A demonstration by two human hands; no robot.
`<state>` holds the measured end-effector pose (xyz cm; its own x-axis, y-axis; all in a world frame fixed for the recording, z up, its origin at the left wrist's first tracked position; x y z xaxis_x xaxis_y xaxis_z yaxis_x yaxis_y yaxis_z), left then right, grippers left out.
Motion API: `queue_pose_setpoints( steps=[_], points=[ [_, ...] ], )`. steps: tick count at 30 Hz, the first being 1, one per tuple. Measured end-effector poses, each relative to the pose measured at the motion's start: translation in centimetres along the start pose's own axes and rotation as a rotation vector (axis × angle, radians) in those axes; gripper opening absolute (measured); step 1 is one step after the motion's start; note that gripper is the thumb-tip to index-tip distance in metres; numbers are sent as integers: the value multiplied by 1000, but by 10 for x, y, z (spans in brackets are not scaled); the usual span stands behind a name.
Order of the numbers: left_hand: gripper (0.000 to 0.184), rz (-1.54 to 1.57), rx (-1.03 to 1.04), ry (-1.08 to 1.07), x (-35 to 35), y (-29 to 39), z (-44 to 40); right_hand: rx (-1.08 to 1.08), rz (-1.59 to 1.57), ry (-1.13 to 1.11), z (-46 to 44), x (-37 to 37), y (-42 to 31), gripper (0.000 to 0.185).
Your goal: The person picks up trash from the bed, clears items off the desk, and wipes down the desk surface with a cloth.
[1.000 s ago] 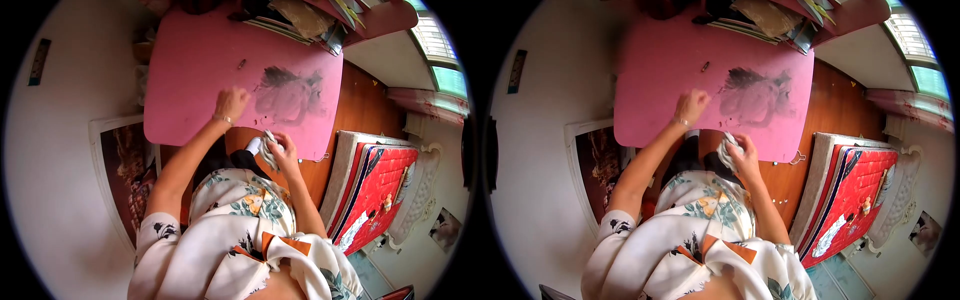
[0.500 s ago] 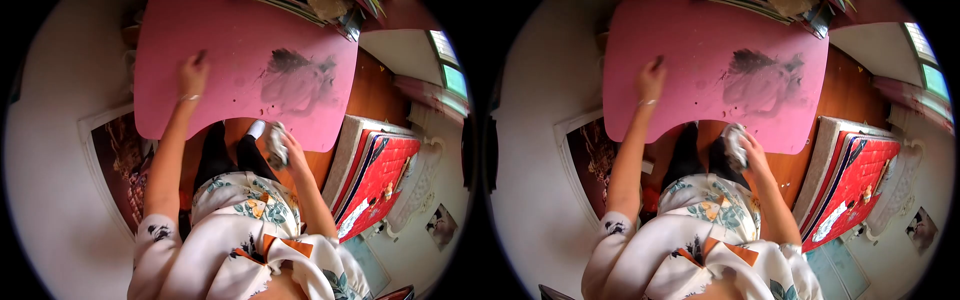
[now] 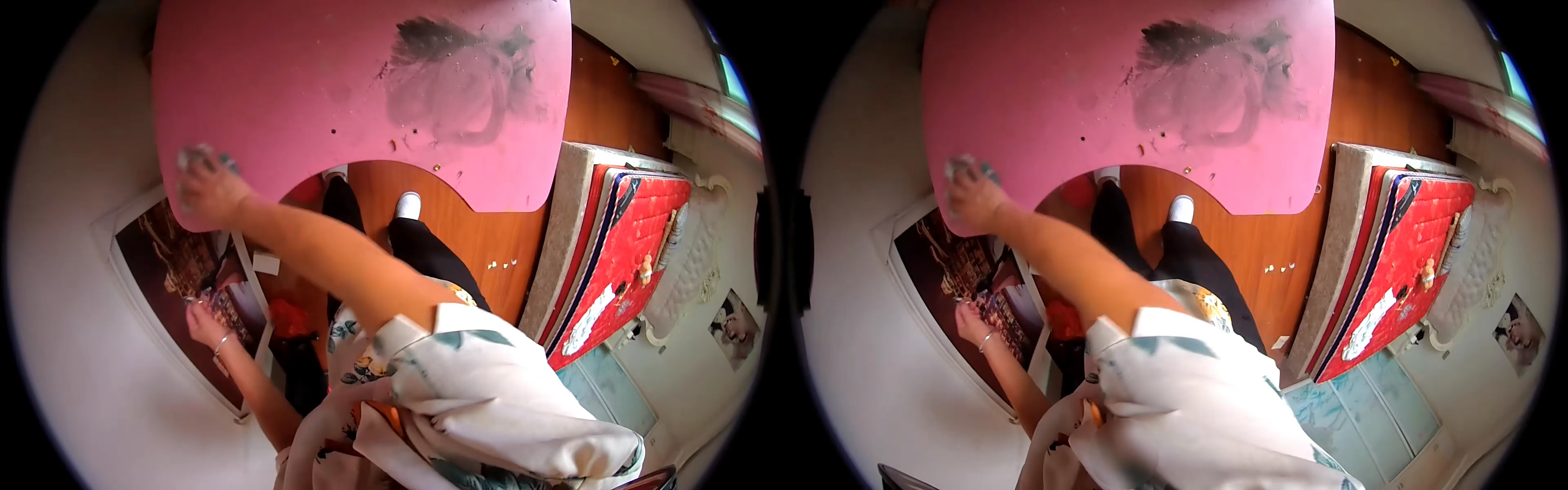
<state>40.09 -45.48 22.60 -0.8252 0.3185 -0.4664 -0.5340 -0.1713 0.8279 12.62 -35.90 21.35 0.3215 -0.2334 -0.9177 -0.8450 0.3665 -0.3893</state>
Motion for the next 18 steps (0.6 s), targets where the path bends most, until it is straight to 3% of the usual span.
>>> queue_pose_setpoints(
  steps=[4, 6, 7, 11, 14, 16, 18],
  points=[
    [20, 25, -58, -151, 21, -43, 53, 122, -53, 92, 96, -56, 84, 39],
    [22, 71, -81, -171, 44, -44, 84, 442, -43, 183, 189, -67, 125, 45],
    [22, 47, -94, -194, 51, -49, 93, 482, -32, 240, 237, -81, 144, 52],
    [23, 83, -108, -293, 74, -45, 125, 672, 244, 418, 429, -110, 192, 46],
    [23, 116, -90, -322, 88, -28, 144, 1014, 261, 324, 512, -130, 200, 42],
    [22, 150, -78, -353, 95, -28, 144, 1066, -95, 495, 560, -124, 241, 38],
    [15, 176, -63, -402, 96, -24, 143, 1261, -26, 512, 567, -135, 254, 37]
  ],
)
Point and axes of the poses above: each hand's wrist, its own z-axis away from the middle knuckle, its own x-axis out of the palm, y = z × x, the point moved 3 cm from there along -z, towards the middle knuckle, and after that the axes turned 5 degrees about -y, right-handed, at the moved point
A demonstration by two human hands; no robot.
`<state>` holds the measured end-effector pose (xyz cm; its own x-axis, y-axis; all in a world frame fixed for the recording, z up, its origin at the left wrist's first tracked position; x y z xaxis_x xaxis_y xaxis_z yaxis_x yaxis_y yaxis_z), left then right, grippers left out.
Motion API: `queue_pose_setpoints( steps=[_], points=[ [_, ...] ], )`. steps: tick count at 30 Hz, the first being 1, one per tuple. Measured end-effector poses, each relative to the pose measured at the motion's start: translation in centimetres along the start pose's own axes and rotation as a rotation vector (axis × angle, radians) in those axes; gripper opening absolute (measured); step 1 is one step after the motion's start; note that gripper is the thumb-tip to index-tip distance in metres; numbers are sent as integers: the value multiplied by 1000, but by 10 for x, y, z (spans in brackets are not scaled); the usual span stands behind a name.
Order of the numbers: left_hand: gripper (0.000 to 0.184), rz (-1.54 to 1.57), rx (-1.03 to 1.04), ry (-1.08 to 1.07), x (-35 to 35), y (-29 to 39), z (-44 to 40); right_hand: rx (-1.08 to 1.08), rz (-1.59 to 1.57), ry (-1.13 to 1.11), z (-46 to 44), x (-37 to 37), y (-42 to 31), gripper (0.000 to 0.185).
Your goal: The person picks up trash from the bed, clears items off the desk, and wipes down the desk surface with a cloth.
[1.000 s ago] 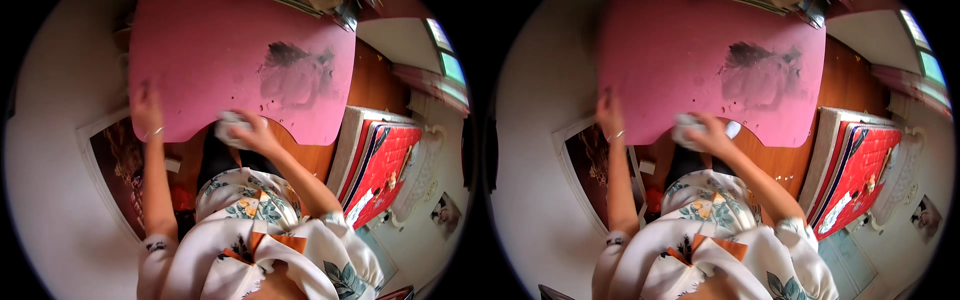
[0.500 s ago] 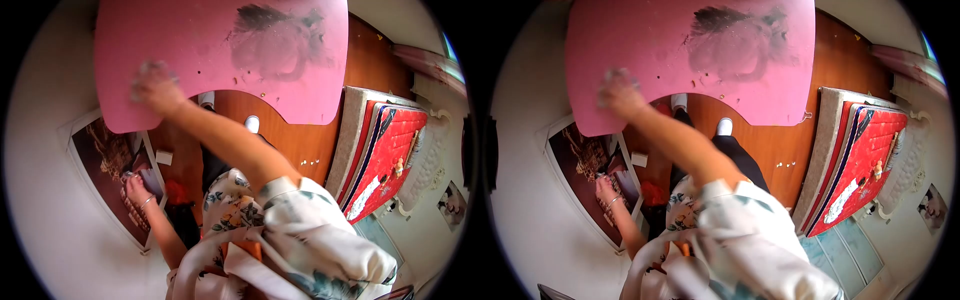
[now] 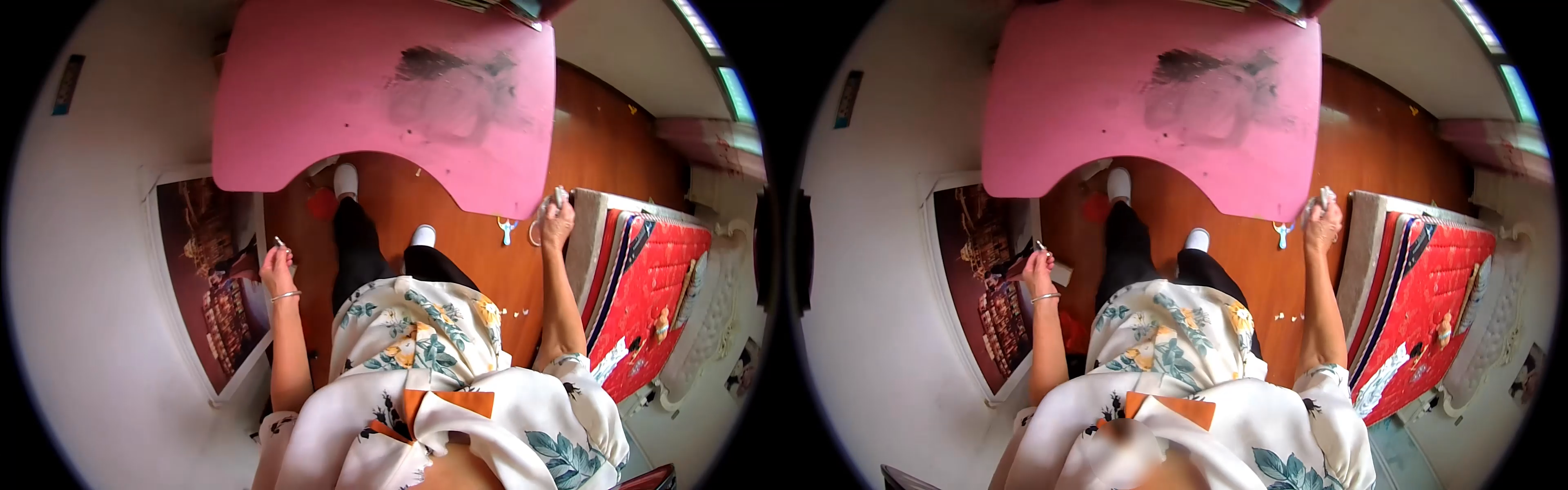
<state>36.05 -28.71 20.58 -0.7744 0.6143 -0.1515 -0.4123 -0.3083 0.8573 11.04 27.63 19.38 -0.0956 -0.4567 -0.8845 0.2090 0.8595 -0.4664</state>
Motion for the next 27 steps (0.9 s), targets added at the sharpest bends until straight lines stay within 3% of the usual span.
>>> queue_pose_setpoints(
  steps=[1, 4, 8, 9, 11, 12, 14, 16, 17, 18, 19, 20, 23, 24, 26, 27],
  points=[
    [15, 0, 6, 20, 0, 4, -3, -170, 110, 208, 1, -7, -36, 35],
    [16, 11, 4, 43, -7, 16, -21, -481, -177, 72, 12, 8, -201, 32],
    [18, 181, -7, 110, -19, 38, -65, -941, -167, -379, 80, 136, -391, 49],
    [16, 197, 27, 110, -23, 47, -76, -1028, -122, -491, 103, 156, -446, 45],
    [13, 216, 68, 103, -28, 65, -102, -1250, -382, -631, 152, 227, -512, 41],
    [12, 213, 76, 94, -30, 75, -113, -1438, -58, -577, 166, 233, -541, 39],
    [10, 190, 69, 41, -24, 101, -135, -1406, 14, -602, 172, 265, -551, 40],
    [9, 185, 101, -4, -21, 112, -160, -1296, -116, -505, 143, 258, -542, 39],
    [9, 183, 77, -10, -19, 116, -168, -1099, -263, -575, 116, 272, -513, 40],
    [9, 151, 102, -58, -14, 121, -180, -999, -108, -546, 86, 265, -481, 40],
    [10, 123, 132, -101, -8, 126, -189, -785, 1, -498, 47, 236, -450, 42],
    [10, 128, 121, -107, -2, 128, -198, -752, 177, -344, 16, 223, -394, 39],
    [11, 85, 85, -171, 12, 126, -221, -318, 166, 91, -46, 140, -273, 44],
    [11, 96, 81, -181, 16, 124, -226, -308, 213, 141, -57, 112, -252, 40],
    [11, 111, 79, -233, 24, 123, -232, 147, 394, 111, -68, 79, -201, 34],
    [11, 118, 83, -232, 26, 127, -232, 142, 393, 116, -77, 74, -203, 34]
  ],
)
Point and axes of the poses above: each hand's wrist, its own z-axis away from the middle knuckle, its own x-axis out of the palm, y = z × x, the point moved 3 cm from there along -z, towards the middle knuckle, and after that the axes turned 5 degrees about -y, right-handed, at the moved point
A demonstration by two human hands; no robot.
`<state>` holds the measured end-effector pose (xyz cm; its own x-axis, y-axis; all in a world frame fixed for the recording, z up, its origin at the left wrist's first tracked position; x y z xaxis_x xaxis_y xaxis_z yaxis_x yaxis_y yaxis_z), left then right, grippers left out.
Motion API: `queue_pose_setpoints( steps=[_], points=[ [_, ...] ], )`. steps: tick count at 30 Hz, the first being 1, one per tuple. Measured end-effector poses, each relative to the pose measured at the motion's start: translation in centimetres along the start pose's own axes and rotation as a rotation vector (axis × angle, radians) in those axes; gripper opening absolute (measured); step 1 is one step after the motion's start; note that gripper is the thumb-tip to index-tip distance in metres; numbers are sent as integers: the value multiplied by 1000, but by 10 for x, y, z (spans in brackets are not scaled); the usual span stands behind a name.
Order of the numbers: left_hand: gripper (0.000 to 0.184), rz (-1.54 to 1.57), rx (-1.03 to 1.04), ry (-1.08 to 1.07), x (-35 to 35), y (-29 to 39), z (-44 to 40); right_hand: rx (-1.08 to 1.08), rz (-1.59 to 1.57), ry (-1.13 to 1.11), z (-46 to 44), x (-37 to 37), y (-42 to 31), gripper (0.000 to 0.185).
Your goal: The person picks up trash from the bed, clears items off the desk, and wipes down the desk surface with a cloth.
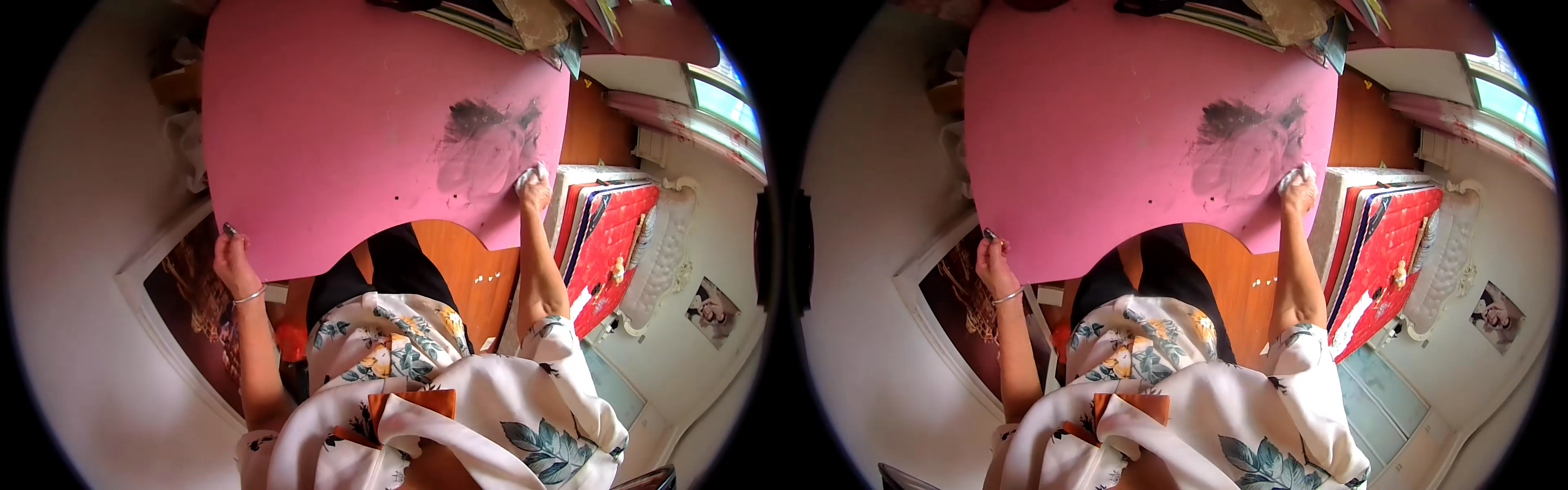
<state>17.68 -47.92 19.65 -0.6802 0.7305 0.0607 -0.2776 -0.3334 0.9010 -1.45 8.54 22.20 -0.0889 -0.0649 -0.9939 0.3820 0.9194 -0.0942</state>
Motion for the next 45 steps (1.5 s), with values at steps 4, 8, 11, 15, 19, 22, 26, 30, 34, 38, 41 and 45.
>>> queue_pose_setpoints(
  steps=[4, 8, 11, 15, 19, 22, 26, 30, 34, 38, 41, 45],
  points=[
    [11, -11, -18, 72, 2, 12, -1, -324, -701, -19, 11, -3, -124, 33],
    [18, 87, -15, 194, -16, 20, 3, -951, -803, -268, 159, 20, -342, 23],
    [21, 68, 6, 253, -32, 22, 6, -1428, -632, -392, 250, 29, -439, 29],
    [21, 50, 6, 266, -22, 33, 14, -1387, -705, -360, 211, 42, -430, 32],
    [12, -40, 35, 249, 0, 23, 14, -865, -784, -130, 64, 45, -292, 41],
    [10, -52, 26, 234, 11, 13, 7, -743, -27, 41, -3, 10, -175, 42],
    [5, -65, 70, 157, 22, 11, 0, -401, -132, 235, -50, 5, -46, 28],
    [2, 150, -36, 93, 37, 21, 8, -78, -346, 7, -64, 1, -60, 28],
    [14, 558, -225, -62, 53, 32, 9, -691, -445, -212, -14, -41, -266, 32],
    [20, 660, -296, -224, 71, 47, 2, -985, -583, -199, -13, -15, -407, 37],
    [22, 584, -285, -291, 76, 53, 2, -858, -271, 163, -43, 36, -462, 39],
    [22, 533, -318, -217, 72, 43, 8, -753, -299, 306, -46, 44, -459, 42]
  ],
)
Point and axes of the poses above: each hand's wrist, its own z-axis away from the middle knuckle, its own x-axis out of the palm, y = z × x, the point moved 3 cm from there along -z, towards the middle knuckle, and after that the axes turned 5 degrees about -y, right-handed, at the moved point
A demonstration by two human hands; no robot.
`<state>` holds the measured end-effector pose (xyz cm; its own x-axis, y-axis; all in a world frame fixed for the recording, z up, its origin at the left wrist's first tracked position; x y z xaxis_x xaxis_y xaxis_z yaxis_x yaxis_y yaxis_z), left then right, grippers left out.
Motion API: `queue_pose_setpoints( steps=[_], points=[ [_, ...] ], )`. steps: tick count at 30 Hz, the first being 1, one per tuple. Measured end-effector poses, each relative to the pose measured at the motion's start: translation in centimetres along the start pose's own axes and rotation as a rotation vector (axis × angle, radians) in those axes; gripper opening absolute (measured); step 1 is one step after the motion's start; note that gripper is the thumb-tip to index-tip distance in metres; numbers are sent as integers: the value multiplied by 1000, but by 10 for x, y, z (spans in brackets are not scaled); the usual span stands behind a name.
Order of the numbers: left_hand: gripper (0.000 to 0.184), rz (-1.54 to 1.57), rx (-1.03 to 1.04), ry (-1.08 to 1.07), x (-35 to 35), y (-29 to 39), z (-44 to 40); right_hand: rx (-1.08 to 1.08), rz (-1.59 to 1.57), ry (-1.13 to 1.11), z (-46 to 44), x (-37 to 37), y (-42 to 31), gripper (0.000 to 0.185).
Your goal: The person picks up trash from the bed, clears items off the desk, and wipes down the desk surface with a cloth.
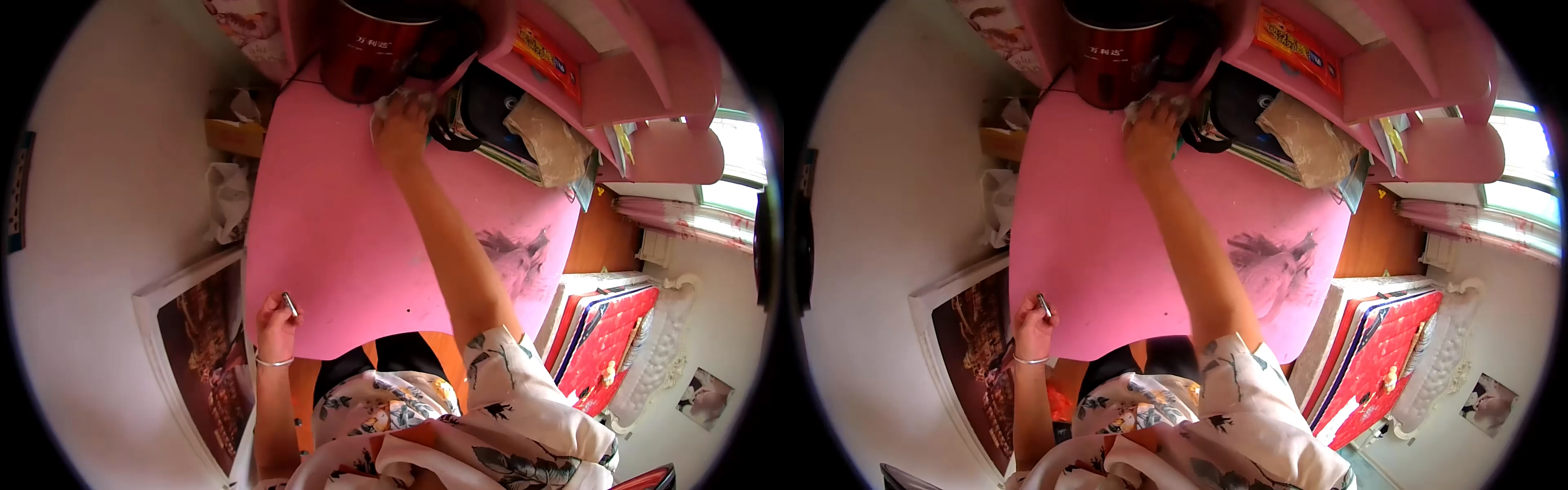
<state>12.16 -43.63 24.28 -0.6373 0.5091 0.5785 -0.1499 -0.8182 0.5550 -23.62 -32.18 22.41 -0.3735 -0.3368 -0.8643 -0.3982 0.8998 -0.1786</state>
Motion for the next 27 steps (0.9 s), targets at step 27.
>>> queue_pose_setpoints(
  steps=[27],
  points=[
    [21, -71, -27, 106, -27, -10, 6, -343, -468, -241, 27, -2, -93, 43]
  ],
)
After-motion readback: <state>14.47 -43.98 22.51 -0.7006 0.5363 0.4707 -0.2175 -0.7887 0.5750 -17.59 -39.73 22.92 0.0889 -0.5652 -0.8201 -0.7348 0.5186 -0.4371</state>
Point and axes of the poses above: each hand's wrist, its own z-axis away from the middle knuckle, its own x-axis out of the palm, y = z × x, the point moved 3 cm from there along -z, towards the middle knuckle, and after that the axes turned 5 degrees about -y, right-handed, at the moved point
